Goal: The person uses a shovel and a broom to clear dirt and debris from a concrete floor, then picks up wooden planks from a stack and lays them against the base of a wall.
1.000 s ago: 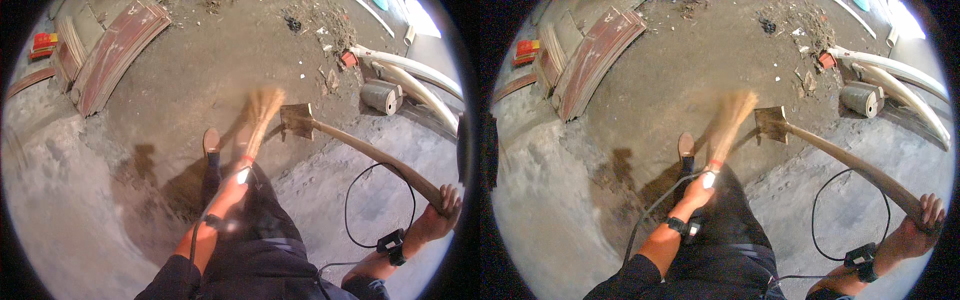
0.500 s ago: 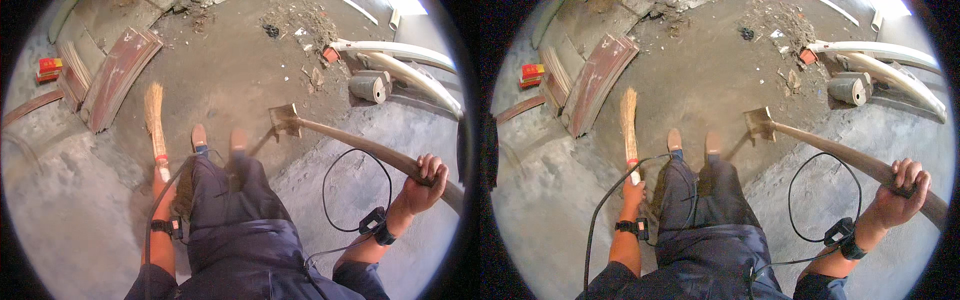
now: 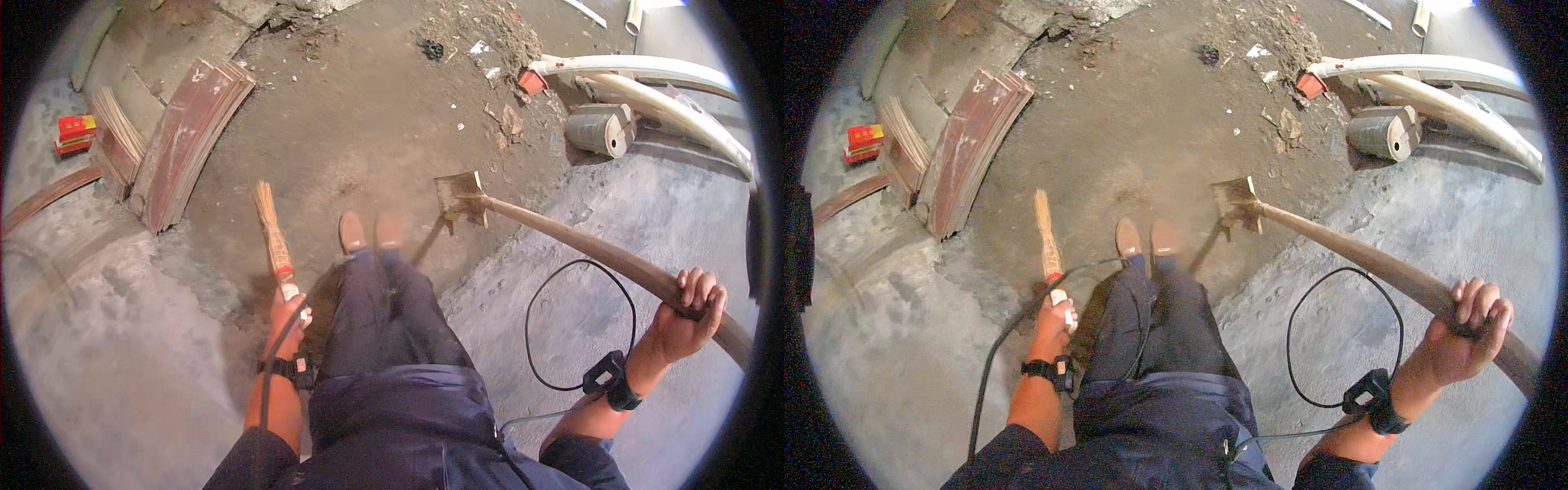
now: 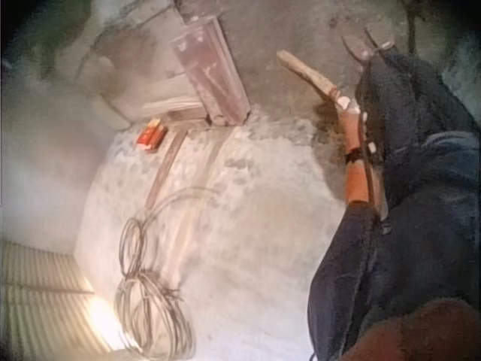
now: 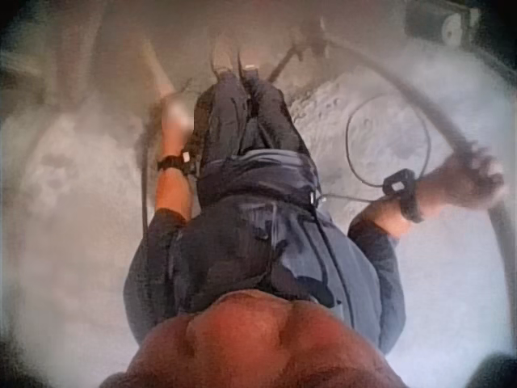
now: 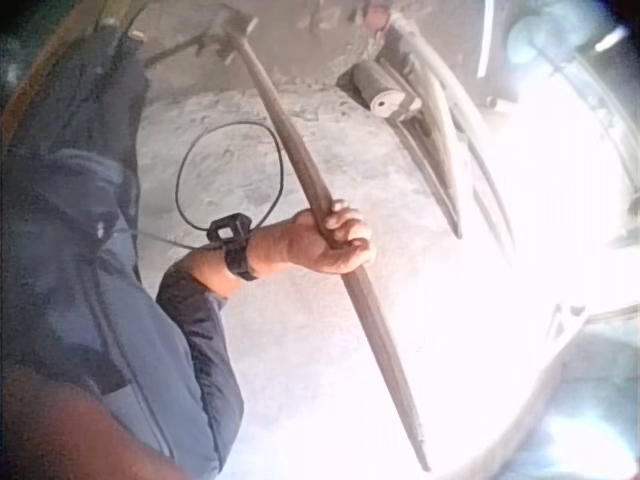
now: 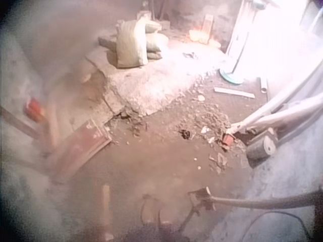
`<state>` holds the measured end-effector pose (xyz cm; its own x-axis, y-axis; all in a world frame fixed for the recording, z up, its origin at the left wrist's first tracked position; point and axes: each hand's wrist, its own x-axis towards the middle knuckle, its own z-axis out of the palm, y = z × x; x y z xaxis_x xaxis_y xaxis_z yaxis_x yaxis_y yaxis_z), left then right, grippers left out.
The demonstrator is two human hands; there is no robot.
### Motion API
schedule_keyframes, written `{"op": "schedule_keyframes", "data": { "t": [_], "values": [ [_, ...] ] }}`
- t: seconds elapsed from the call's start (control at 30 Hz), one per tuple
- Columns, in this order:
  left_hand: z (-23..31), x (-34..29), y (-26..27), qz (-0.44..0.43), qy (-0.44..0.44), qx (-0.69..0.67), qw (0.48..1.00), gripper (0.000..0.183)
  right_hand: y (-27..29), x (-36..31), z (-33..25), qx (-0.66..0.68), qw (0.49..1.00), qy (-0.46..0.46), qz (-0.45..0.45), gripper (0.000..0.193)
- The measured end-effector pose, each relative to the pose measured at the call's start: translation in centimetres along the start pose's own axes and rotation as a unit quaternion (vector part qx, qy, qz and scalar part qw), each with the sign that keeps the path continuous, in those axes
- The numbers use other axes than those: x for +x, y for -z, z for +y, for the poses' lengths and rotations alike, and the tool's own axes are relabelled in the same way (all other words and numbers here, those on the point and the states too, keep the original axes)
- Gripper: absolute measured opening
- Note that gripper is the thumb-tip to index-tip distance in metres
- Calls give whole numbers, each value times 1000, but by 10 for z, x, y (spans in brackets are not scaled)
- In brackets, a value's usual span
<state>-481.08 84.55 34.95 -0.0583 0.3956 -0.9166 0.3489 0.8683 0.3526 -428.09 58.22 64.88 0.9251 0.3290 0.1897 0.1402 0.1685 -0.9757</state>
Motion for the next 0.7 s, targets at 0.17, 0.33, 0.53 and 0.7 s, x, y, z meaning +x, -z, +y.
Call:
{"op": "schedule_keyframes", "data": {
  "t": [0.17, 0.33, 0.53, 0.7],
  "values": [
    [-20, 25, -90, -162, 154, -130, 966, 17, 0, -1, -4, -18, 1000, -4, 6, 26],
    [-29, -6, -193, -305, 116, 58, 943, 35, -10, -2, -12, -28, 999, -21, 8, 25],
    [-17, -31, -139, -203, 12, 80, 976, 82, -47, 0, -10, -58, 998, -39, 5, 30],
    [-25, -1, -29, 9, -10, -31, 999, 64, -88, 3, -10, -46, 995, -59, -66, 30]
  ]
}}
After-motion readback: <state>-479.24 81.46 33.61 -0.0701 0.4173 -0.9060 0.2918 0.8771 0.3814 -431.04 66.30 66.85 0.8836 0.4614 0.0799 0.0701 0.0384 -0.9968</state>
